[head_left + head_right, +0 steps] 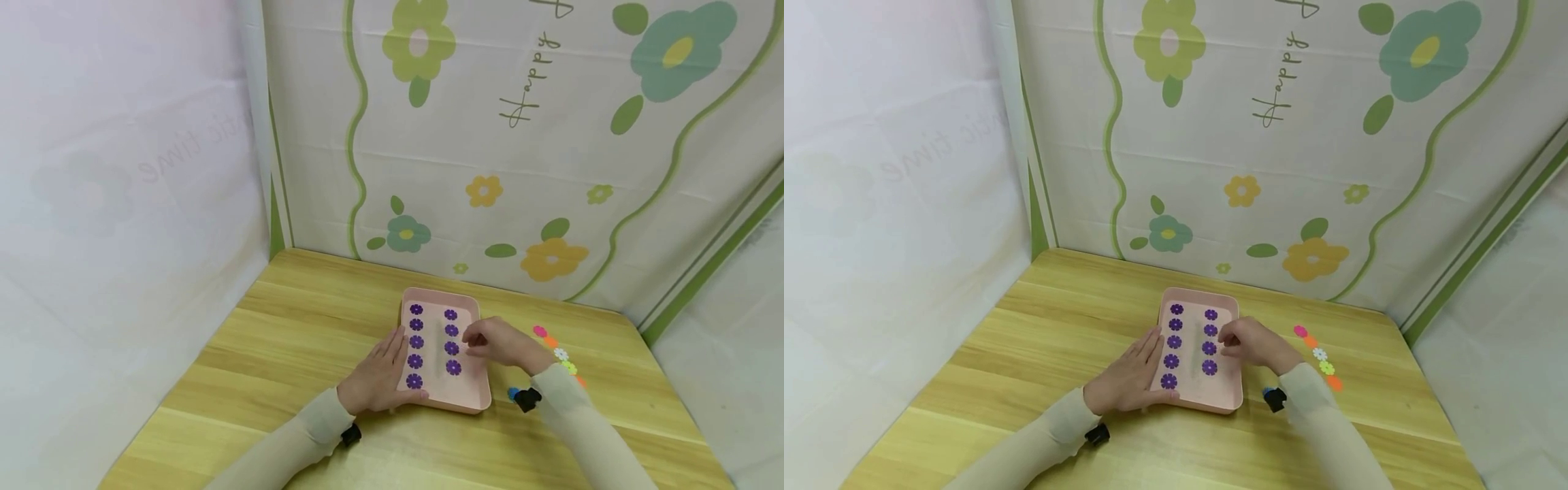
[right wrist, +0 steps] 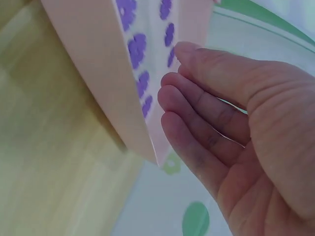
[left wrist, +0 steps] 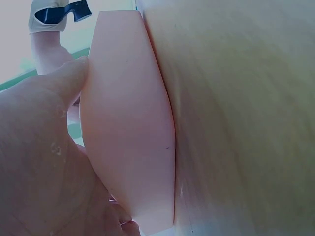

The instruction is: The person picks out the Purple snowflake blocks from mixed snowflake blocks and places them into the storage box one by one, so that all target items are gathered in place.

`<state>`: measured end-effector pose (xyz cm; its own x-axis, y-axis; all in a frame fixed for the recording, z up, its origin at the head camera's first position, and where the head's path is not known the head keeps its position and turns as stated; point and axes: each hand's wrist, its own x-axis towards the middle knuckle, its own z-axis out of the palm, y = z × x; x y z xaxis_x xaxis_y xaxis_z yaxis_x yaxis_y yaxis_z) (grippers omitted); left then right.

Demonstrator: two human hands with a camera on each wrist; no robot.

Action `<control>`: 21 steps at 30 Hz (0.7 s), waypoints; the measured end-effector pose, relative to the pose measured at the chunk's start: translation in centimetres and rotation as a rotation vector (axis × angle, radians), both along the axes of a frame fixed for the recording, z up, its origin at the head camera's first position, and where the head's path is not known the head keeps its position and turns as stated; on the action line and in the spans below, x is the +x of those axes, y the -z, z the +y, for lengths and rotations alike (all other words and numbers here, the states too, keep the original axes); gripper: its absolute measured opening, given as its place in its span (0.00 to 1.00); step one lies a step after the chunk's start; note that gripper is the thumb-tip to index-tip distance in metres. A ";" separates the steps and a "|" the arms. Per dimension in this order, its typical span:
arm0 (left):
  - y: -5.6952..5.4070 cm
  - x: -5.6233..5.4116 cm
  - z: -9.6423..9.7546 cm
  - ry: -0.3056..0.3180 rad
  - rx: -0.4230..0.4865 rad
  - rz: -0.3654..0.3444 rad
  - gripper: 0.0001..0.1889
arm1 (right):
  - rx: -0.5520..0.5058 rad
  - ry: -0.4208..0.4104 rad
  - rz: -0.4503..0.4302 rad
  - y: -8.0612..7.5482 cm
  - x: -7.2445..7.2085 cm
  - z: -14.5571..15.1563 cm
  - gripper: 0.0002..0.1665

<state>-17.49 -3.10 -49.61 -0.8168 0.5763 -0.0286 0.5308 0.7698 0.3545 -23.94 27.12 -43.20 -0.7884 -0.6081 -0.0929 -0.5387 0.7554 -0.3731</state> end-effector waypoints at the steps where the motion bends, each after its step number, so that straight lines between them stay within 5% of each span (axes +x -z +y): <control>1: 0.2 -0.1 0.0 0.003 0.005 0.002 0.62 | 0.001 0.006 0.015 -0.3 0.1 0.4 0.09; 11: 0.7 -0.1 0.2 0.013 0.008 0.010 0.62 | 0.049 0.061 0.110 -1.8 1.3 7.6 0.11; 21: -0.2 0.3 0.0 -0.002 -0.001 -0.003 0.61 | 0.110 0.184 0.019 -1.6 3.5 14.0 0.16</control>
